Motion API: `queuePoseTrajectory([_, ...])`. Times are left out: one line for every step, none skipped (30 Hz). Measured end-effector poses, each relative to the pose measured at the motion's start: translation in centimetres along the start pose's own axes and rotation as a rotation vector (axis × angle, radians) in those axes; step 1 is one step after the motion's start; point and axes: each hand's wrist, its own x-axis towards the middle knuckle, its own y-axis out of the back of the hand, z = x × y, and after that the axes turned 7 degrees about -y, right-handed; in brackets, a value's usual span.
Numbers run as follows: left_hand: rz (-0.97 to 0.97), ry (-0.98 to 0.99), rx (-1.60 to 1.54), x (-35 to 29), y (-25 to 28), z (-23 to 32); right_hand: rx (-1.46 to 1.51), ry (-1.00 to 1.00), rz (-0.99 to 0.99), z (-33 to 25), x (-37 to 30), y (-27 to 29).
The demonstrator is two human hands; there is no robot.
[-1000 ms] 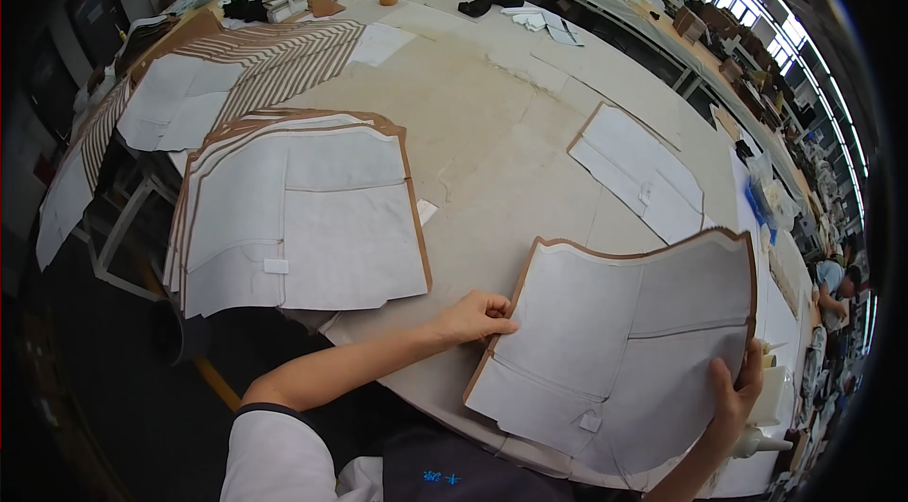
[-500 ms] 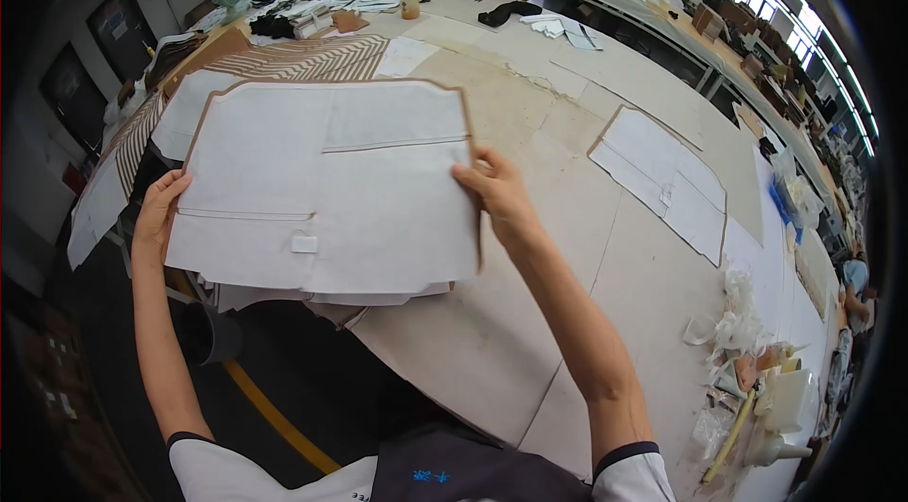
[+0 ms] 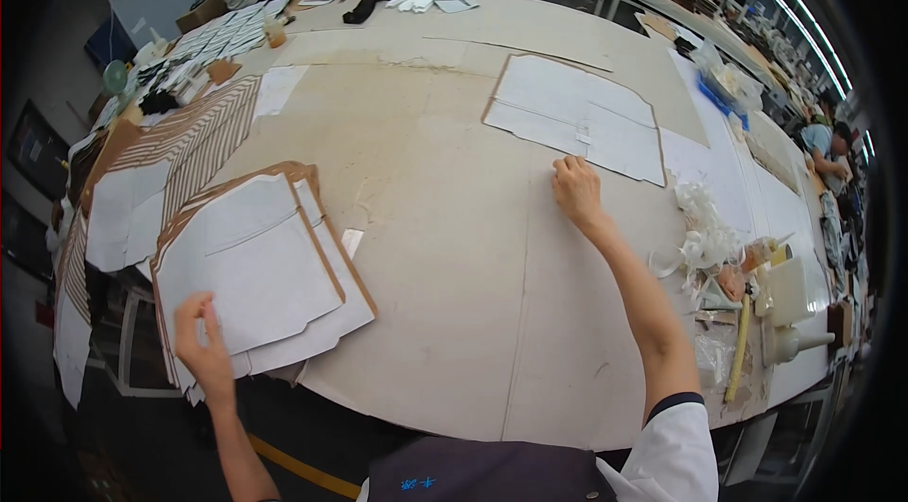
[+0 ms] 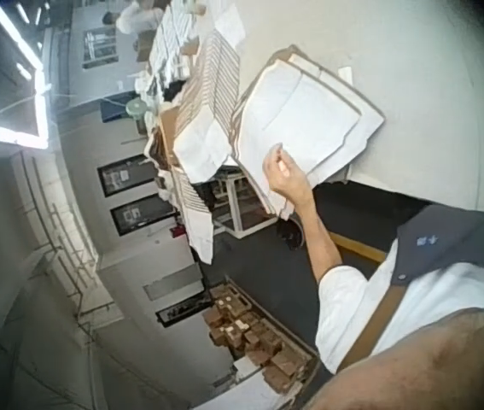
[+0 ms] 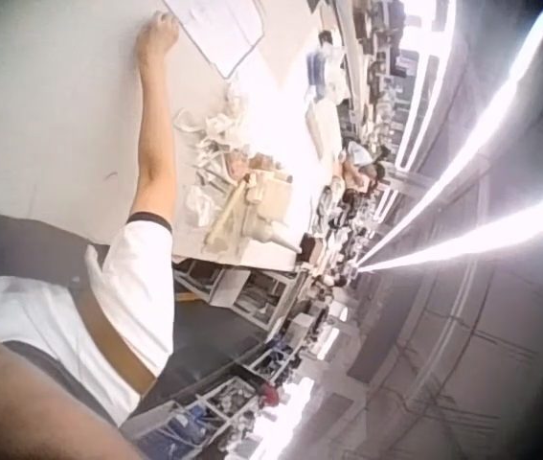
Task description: Applying adhesive strips to leather panels and stacking them as part of a manufacturing process.
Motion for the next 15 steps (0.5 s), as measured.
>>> queuePoseTrajectory([-0.056, -0.090, -0.082, -1.0, -1.8, 3.3, -0.009, -0.017, 0.000, 2.5, 0.1, -0.3])
queuePoseTrajectory([-0.158, -0.118, -0.175, -2.1, -3.7, 6.2, -0.238, 0.080, -0.032, 4.9, 0.2, -0.6])
queuePoseTrajectory([-0.249, -0.198, -0.223, -3.4, -5.8, 7.9, -0.461, 0.177, -0.065, 6.4, 0.6, -0.9])
queuePoseTrajectory([-0.315, -0.284, -0.297, -4.8, -7.9, 9.2, -0.467, 0.162, -0.068, 7.4, 0.9, -1.2])
queuePoseTrajectory([-0.372, -0.282, -0.330, -6.2, -9.2, 10.6, -0.503, 0.173, -0.152, 8.2, 1.5, -1.4])
queuePoseTrajectory([-0.431, -0.282, -0.359, -7.5, -10.2, 11.9, -0.532, 0.180, -0.236, 9.0, 1.8, -1.9])
queuePoseTrajectory([-0.438, -0.292, -0.361, -8.5, -10.8, 13.2, -0.534, 0.168, -0.239, 9.8, 2.1, -2.2])
queuePoseTrajectory([-0.455, -0.266, -0.413, -9.3, -11.3, 14.2, -0.525, 0.127, -0.249, 10.4, 2.4, -2.7])
queuePoseTrajectory([-0.470, -0.236, -0.460, -9.7, -11.5, 14.7, -0.511, 0.090, -0.258, 10.7, 2.9, -3.3])
queuePoseTrajectory([-0.474, -0.232, -0.457, -9.8, -11.6, 15.2, -0.507, 0.091, -0.262, 11.6, 3.4, -3.5])
queuePoseTrajectory([-0.497, -0.188, -0.480, -9.7, -11.8, 15.6, -0.430, -0.026, -0.223, 12.8, 4.0, -3.2])
queuePoseTrajectory([-0.520, -0.135, -0.494, -9.8, -11.6, 16.0, -0.343, -0.134, -0.188, 13.5, 4.6, -3.1])
queuePoseTrajectory([-0.519, -0.112, -0.472, -9.7, -11.6, 16.2, -0.308, -0.123, -0.086, 13.8, 6.1, -2.0])
queuePoseTrajectory([-0.576, -0.050, -0.546, -9.2, -11.9, 16.4, -0.259, -0.109, 0.019, 12.9, 8.0, 0.0])
queuePoseTrajectory([-0.626, 0.013, -0.624, -8.8, -12.2, 16.4, -0.243, -0.057, 0.073, 11.2, 9.8, 2.7])
